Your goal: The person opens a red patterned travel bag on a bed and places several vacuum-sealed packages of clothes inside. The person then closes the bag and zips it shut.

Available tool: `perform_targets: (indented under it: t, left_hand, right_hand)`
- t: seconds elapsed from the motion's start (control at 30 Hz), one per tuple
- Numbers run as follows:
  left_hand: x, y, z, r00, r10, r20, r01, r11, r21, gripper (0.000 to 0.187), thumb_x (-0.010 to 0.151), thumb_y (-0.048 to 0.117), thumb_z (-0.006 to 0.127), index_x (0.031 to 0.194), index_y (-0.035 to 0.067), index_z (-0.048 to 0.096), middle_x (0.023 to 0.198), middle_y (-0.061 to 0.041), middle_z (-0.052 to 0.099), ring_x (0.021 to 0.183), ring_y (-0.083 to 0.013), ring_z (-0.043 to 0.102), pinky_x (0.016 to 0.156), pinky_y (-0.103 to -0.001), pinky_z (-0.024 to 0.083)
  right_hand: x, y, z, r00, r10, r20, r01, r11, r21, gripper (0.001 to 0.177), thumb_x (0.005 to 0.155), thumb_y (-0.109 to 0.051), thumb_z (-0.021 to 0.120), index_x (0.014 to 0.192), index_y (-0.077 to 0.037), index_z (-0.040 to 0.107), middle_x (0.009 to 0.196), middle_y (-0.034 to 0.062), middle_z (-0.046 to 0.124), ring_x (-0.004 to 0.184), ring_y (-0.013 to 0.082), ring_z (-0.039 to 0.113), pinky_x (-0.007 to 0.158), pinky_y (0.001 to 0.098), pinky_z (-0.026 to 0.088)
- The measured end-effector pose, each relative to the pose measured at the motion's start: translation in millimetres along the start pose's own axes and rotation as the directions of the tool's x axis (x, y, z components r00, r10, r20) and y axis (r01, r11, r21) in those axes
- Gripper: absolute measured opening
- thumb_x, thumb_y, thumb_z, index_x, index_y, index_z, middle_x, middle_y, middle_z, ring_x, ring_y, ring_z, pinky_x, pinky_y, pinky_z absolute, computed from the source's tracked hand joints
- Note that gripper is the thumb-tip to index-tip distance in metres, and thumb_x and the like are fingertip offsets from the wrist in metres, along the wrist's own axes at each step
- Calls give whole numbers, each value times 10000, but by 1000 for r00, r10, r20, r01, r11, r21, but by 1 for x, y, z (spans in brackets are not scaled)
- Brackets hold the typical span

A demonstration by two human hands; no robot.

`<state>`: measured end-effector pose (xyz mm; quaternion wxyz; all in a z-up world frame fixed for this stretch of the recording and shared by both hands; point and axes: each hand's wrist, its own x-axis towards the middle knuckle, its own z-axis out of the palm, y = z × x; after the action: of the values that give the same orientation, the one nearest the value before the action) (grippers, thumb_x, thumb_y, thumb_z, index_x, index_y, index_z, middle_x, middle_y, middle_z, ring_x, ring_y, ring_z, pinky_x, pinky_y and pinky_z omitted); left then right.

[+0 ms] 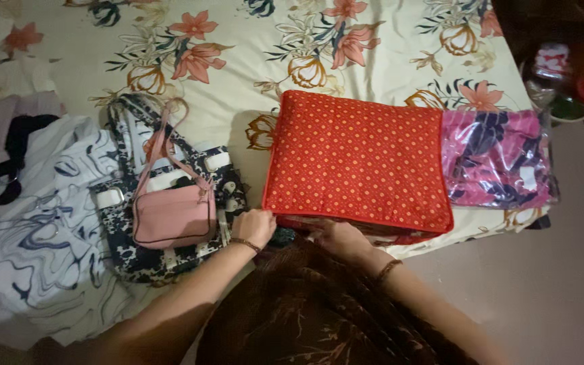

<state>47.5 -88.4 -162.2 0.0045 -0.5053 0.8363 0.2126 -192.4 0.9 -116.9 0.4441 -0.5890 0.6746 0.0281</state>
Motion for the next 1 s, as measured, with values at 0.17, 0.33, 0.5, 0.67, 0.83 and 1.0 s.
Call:
perform_targets:
  t: [0.17, 0.33, 0.5, 0.67, 0.83, 1.0]
  left_hand:
    - [-12, -9, -14, 996, -74, -56, 76, 997, 35, 115, 859, 196, 651, 821, 120, 729, 863, -145, 730, 791, -388, 711, 722, -518, 570]
    - [-23, -2, -19, 993, 42, -109, -42, 999, 0, 95, 798, 176, 686, 817, 83, 696, 852, -143, 724, 789, -370, 708, 720, -507, 570]
    - [-22, -12, -18, 996, 34, -82, -34, 999, -5, 90, 811, 172, 687, 814, 84, 673, 838, -149, 710, 773, -372, 707, 703, -502, 568]
    - [-12, -33, -18, 985, 72, -156, -74, 997, -6, 62, 809, 146, 657, 806, 84, 660, 817, -145, 705, 775, -373, 701, 691, -512, 559]
    - [7, -32, -31, 946, 216, -241, -213, 976, 42, 85, 880, 86, 569, 836, 72, 641, 808, -130, 675, 763, -336, 694, 626, -463, 554]
    - [12, -29, -46, 908, 325, -263, -334, 943, 13, 36, 822, 76, 601, 805, 78, 633, 777, -108, 660, 768, -324, 687, 645, -467, 544]
  right_hand:
    - [14, -55, -13, 815, -496, -300, 327, 821, -468, 283, 887, -243, 680, 1130, -106, 633, 1122, 117, 707, 1016, 315, 699, 857, 439, 583]
    - [51, -89, -6, 788, -600, -140, 380, 652, -656, 555, 649, -251, 784, 1150, -79, 619, 1073, 118, 637, 996, 317, 668, 787, 434, 576]
    - [75, -93, 2, 821, -571, -9, 405, 594, -695, 410, 783, -259, 759, 1124, -65, 638, 1082, 113, 642, 994, 282, 672, 737, 413, 590]
    - [75, -84, 5, 807, -585, -78, 432, 675, -598, 286, 816, -157, 667, 1090, -77, 659, 1070, 115, 661, 980, 294, 676, 723, 413, 585]
    - [81, -77, 2, 873, -487, -24, 380, 712, -591, 211, 859, -175, 647, 1044, -72, 646, 1078, 128, 664, 1006, 296, 671, 794, 401, 573]
    - [84, -70, 7, 860, -494, -127, 336, 736, -587, 200, 895, -190, 625, 1050, -65, 642, 1051, 145, 679, 954, 292, 690, 768, 398, 576]
